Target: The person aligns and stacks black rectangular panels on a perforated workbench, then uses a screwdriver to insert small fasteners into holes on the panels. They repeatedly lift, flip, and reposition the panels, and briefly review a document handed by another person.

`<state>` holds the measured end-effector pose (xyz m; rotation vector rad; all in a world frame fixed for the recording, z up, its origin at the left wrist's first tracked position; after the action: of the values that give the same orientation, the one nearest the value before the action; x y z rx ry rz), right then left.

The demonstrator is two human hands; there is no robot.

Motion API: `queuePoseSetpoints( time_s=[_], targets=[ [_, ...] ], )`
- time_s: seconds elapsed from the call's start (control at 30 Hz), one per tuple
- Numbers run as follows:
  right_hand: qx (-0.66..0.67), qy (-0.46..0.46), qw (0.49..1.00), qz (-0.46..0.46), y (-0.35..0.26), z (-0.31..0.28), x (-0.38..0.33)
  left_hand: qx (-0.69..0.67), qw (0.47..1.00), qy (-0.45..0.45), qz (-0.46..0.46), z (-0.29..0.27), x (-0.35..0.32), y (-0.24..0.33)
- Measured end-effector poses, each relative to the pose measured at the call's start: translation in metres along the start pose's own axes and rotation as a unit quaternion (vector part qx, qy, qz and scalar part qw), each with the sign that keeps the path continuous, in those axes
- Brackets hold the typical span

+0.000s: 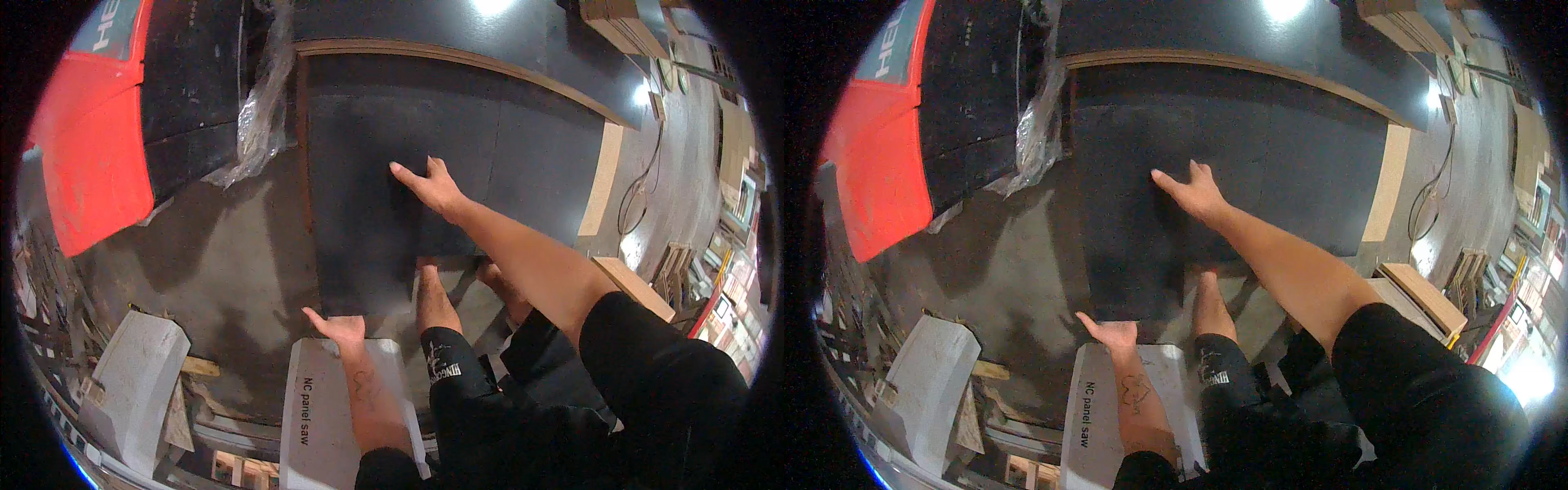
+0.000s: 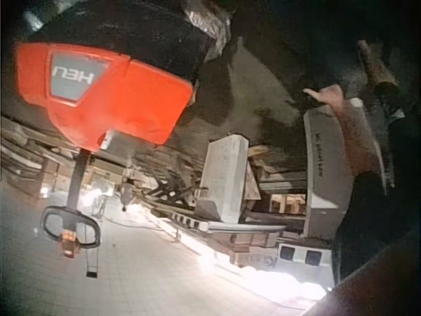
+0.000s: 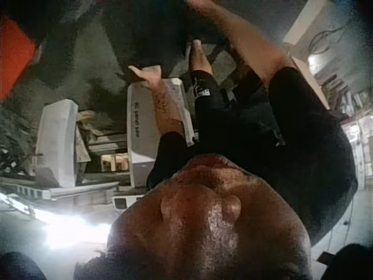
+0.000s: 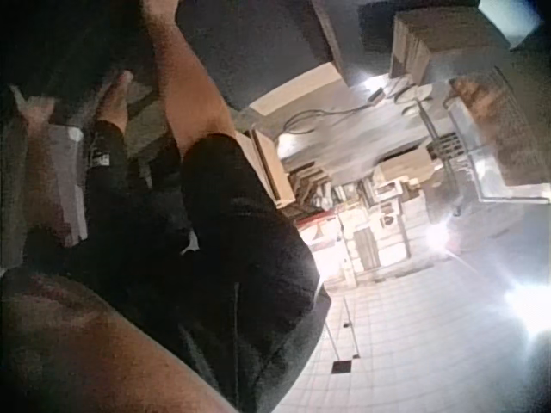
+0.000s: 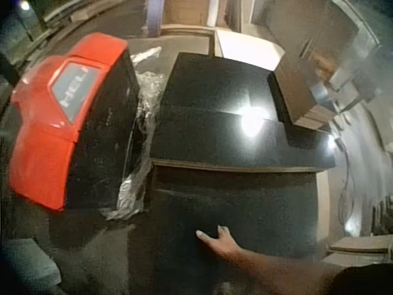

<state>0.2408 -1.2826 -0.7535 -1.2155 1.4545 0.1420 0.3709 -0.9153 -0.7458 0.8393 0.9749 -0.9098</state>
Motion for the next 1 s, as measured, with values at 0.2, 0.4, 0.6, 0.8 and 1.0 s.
queuePoseSetpoints(
  time_s=[0.2,0.4,0.6,0.8,1.0],
  targets=[
    [-0.008,0.011,1.0,0.012,-0.034,-0.019,0.031,0.049,0.999,0.008,0.014,0.05,0.017,0.001],
    [0.023,-0.026,0.997,0.062,-0.066,-0.035,0.051,0.075,0.997,-0.003,0.02,0.087,0.03,-0.002],
    [0.057,-0.018,0.998,0.033,-0.064,-0.04,0.059,0.164,0.986,-0.001,-0.012,0.081,0.037,0.0],
    [0.126,-0.118,0.985,0.016,-0.051,-0.03,0.048,0.336,0.928,0.155,0.048,0.065,0.061,0.081],
    [0.136,-0.047,0.989,0.044,-0.04,-0.015,0.031,0.65,0.754,-0.092,0.018,0.222,0.125,0.07]
  ],
)
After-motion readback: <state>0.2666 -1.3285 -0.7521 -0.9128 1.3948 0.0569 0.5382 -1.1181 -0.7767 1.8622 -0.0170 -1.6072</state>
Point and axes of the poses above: each hand's wrist, its own x-axis towards the middle knuckle, its own z-axis out of the palm, y = z × x, the point moved 9 cm from there along x, towards the middle knuckle, and after that the axes turned 4 degrees about -z, right-handed, at the moved point
